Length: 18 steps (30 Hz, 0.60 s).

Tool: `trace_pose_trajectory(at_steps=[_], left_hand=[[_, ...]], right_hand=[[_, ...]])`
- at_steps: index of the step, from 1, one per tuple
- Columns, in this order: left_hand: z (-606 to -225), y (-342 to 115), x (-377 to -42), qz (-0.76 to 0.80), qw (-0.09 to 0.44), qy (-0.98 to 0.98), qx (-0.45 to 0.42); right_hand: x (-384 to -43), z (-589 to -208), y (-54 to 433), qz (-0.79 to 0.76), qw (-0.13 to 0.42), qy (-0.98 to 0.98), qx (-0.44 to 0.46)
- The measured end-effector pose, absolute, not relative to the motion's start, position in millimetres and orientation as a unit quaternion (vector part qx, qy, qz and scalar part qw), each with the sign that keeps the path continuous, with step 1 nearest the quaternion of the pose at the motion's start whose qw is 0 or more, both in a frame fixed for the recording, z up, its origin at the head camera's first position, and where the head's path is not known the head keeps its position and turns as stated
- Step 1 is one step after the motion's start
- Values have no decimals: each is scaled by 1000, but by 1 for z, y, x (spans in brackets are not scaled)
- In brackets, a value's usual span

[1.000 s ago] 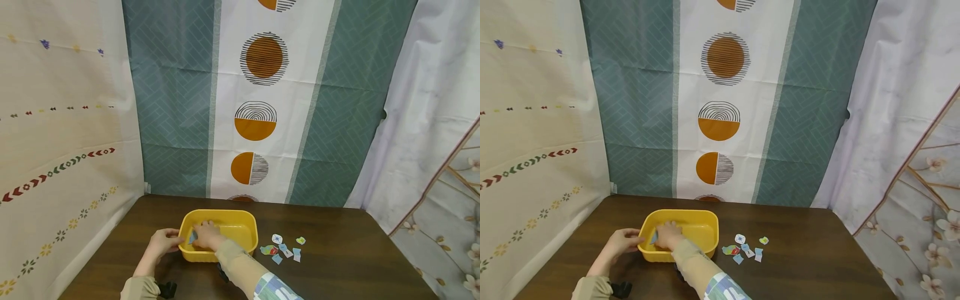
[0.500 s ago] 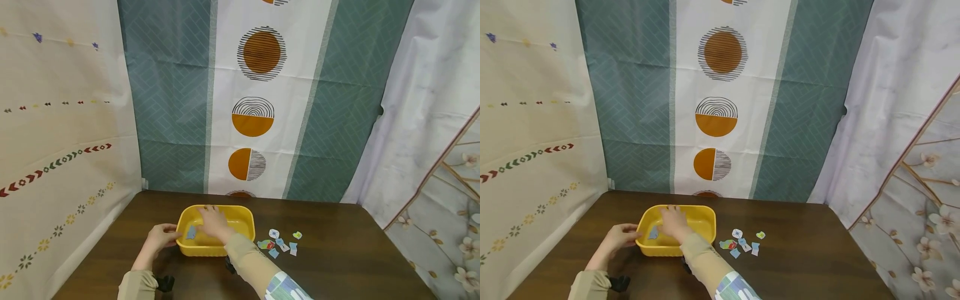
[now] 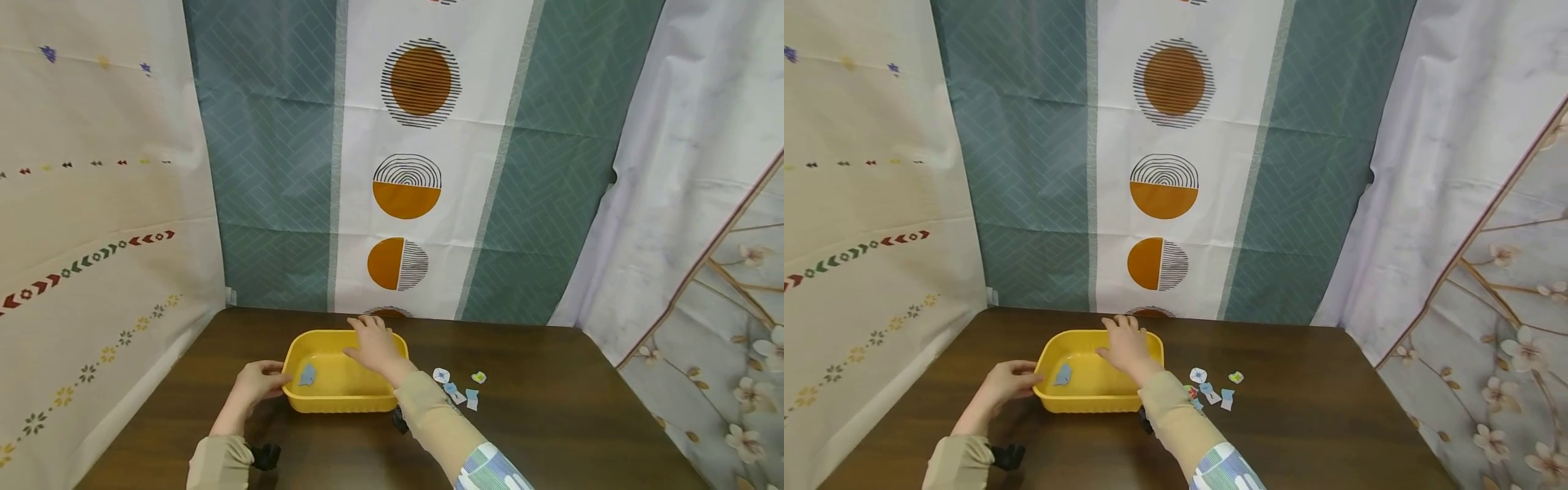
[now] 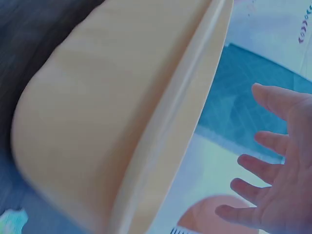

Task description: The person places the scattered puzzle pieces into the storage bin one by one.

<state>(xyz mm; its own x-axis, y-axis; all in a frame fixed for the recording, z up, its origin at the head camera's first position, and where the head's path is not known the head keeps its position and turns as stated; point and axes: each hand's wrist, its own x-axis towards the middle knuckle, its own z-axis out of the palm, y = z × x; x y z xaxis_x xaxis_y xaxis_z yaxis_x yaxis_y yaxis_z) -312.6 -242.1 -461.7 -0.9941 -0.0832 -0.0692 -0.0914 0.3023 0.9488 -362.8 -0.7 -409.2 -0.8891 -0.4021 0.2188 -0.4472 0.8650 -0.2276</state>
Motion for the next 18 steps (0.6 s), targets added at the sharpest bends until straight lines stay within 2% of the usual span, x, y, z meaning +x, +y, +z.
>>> trace_pose_trajectory(at_steps=[18], left_hand=[[-462, -244, -313, 581, 5, 812, -47]], right_hand=[[-371, -409, 80, 192, 99, -965, 149]])
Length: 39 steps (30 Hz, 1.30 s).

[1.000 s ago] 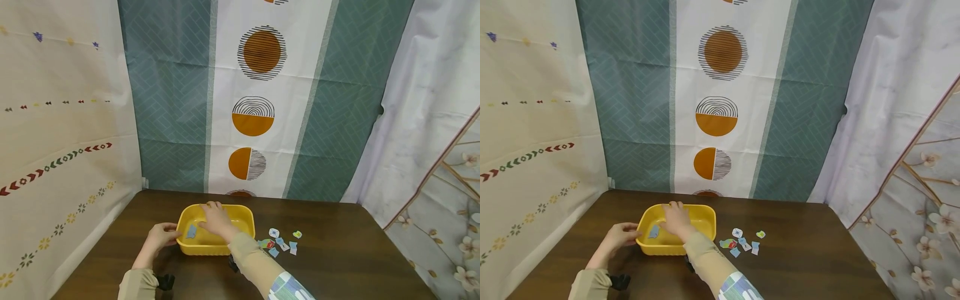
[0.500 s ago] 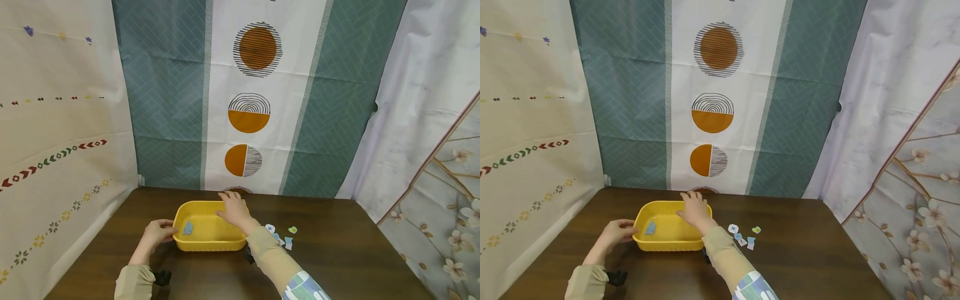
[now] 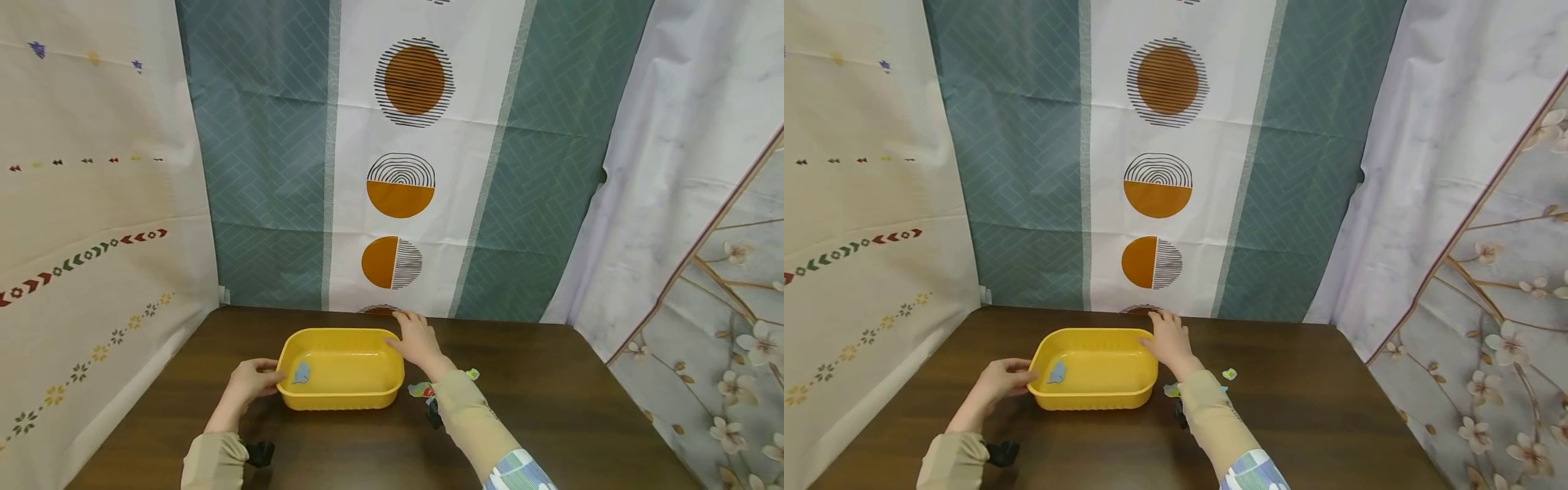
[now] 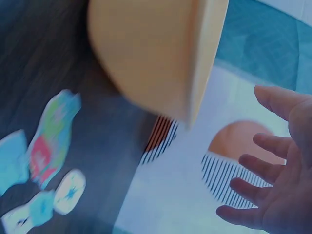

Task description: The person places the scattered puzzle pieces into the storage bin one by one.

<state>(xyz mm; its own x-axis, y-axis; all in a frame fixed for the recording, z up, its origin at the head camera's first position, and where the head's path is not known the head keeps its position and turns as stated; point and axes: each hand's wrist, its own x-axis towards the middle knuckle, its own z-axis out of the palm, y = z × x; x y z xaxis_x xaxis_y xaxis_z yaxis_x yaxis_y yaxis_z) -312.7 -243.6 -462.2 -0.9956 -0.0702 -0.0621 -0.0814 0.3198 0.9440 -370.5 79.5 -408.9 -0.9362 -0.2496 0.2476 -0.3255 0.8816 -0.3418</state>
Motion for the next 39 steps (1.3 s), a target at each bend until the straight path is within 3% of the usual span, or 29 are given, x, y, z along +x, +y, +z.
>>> trace_pose_trajectory(at_steps=[14, 24, 39], left_hand=[[-463, -244, -314, 576, 4, 816, -43], [-462, -244, -313, 576, 4, 816, -48], [-463, -244, -314, 575, 9, 817, -48]], right_hand=[[-374, -441, 129, 197, 96, -972, 81], [-370, -460, 148, 195, 56, -978, 48], [-365, -475, 166, 181, 44, -982, 35]])
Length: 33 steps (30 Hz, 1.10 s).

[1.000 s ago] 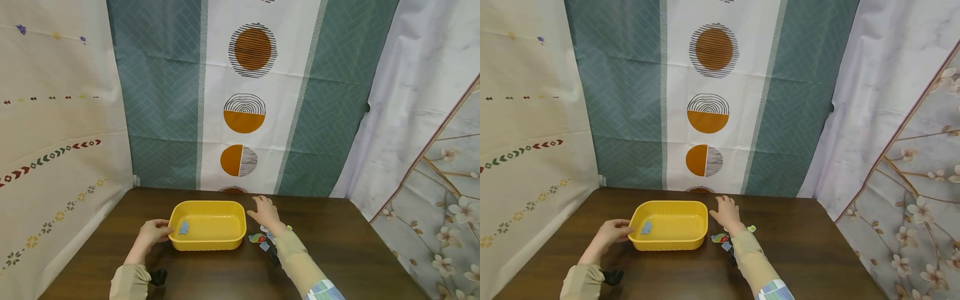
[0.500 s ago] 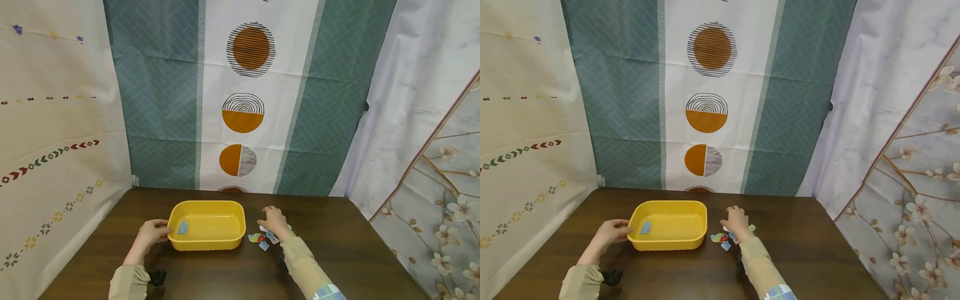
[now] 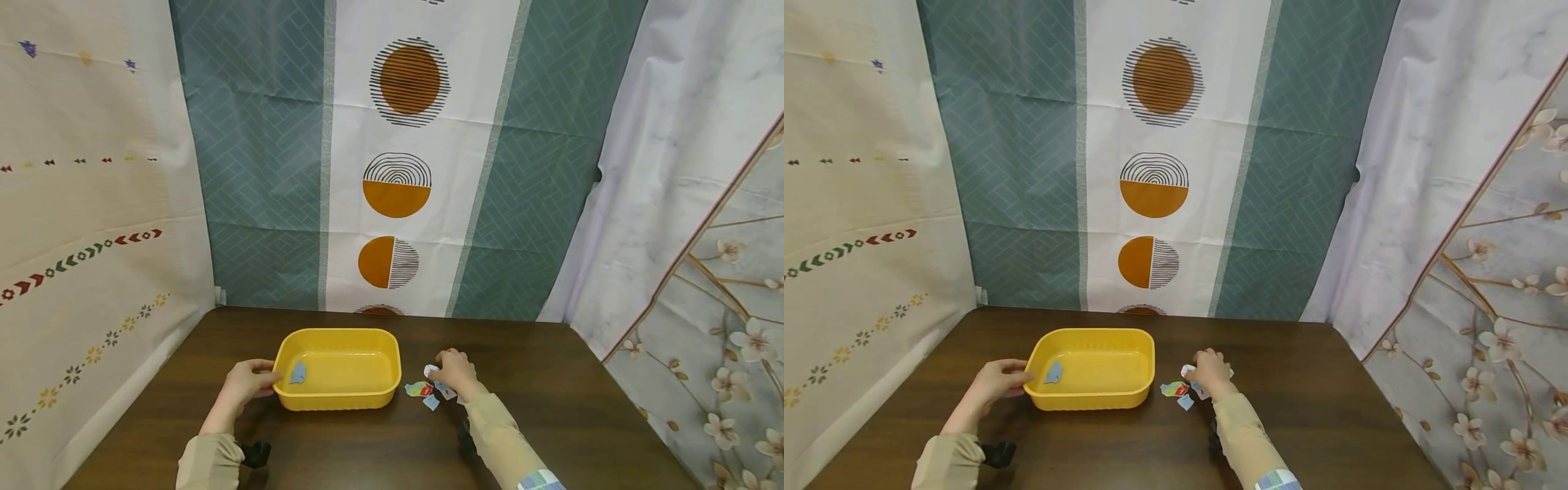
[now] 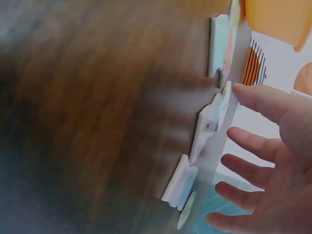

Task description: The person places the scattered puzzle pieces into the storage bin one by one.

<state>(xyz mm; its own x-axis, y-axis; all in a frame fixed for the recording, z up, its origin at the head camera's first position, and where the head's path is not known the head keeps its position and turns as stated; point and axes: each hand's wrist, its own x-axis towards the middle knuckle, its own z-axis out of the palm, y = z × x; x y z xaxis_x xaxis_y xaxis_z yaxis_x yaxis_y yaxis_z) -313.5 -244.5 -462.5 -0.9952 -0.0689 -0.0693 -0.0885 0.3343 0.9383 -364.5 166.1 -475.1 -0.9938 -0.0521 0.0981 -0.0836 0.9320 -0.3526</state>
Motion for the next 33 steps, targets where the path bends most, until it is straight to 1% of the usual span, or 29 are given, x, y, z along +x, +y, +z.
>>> trace_pose_trajectory(at_steps=[9, 25, 33], left_hand=[[-465, -245, -314, 579, 5, 814, -49], [-464, -244, -314, 581, 7, 813, -51], [-465, -245, -315, 580, 9, 813, -55]], right_hand=[[-363, -479, 166, 177, 37, -983, 33], [-367, -484, 166, 167, 45, -984, 38], [-369, -479, 165, 161, 53, -985, 40]])
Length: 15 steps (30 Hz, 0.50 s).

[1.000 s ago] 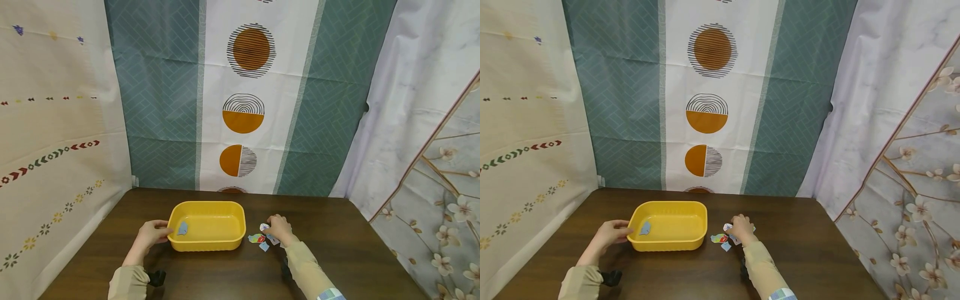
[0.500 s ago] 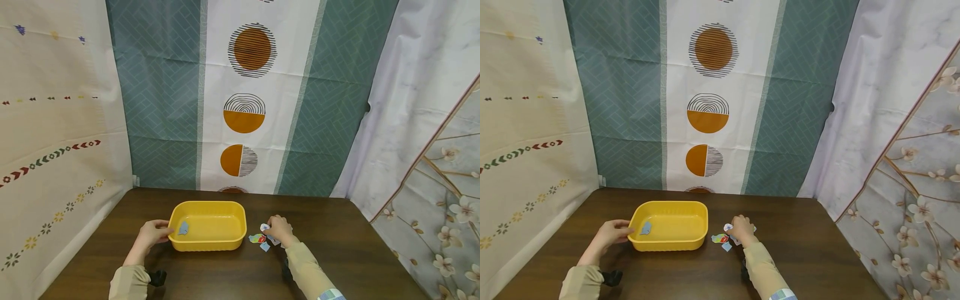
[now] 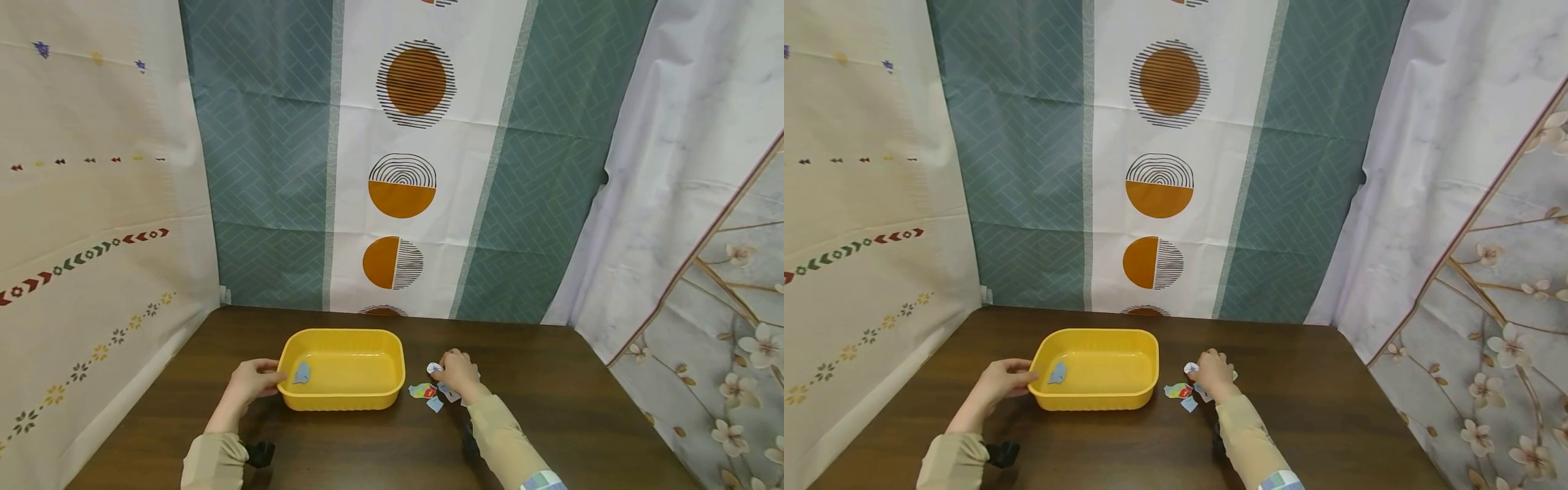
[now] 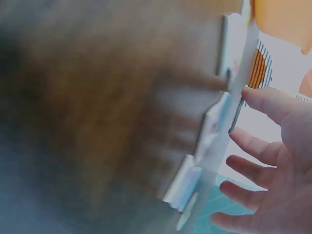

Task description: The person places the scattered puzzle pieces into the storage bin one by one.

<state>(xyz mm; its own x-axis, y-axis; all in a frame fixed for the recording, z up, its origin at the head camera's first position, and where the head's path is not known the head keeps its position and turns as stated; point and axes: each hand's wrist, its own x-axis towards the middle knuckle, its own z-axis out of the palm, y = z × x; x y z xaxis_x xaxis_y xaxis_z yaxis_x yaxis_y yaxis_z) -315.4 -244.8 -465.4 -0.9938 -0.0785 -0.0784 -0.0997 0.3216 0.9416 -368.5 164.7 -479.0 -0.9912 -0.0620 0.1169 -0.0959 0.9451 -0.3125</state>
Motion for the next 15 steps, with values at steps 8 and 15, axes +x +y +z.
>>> trace_pose_trajectory(at_steps=[8, 15], left_hand=[[-465, -244, -315, 582, 1, 812, -47], [-465, -244, -313, 581, 0, 813, -46]], right_hand=[[-375, -464, 160, 176, 65, -981, 45], [-383, -443, 145, 174, 87, -979, 64]])
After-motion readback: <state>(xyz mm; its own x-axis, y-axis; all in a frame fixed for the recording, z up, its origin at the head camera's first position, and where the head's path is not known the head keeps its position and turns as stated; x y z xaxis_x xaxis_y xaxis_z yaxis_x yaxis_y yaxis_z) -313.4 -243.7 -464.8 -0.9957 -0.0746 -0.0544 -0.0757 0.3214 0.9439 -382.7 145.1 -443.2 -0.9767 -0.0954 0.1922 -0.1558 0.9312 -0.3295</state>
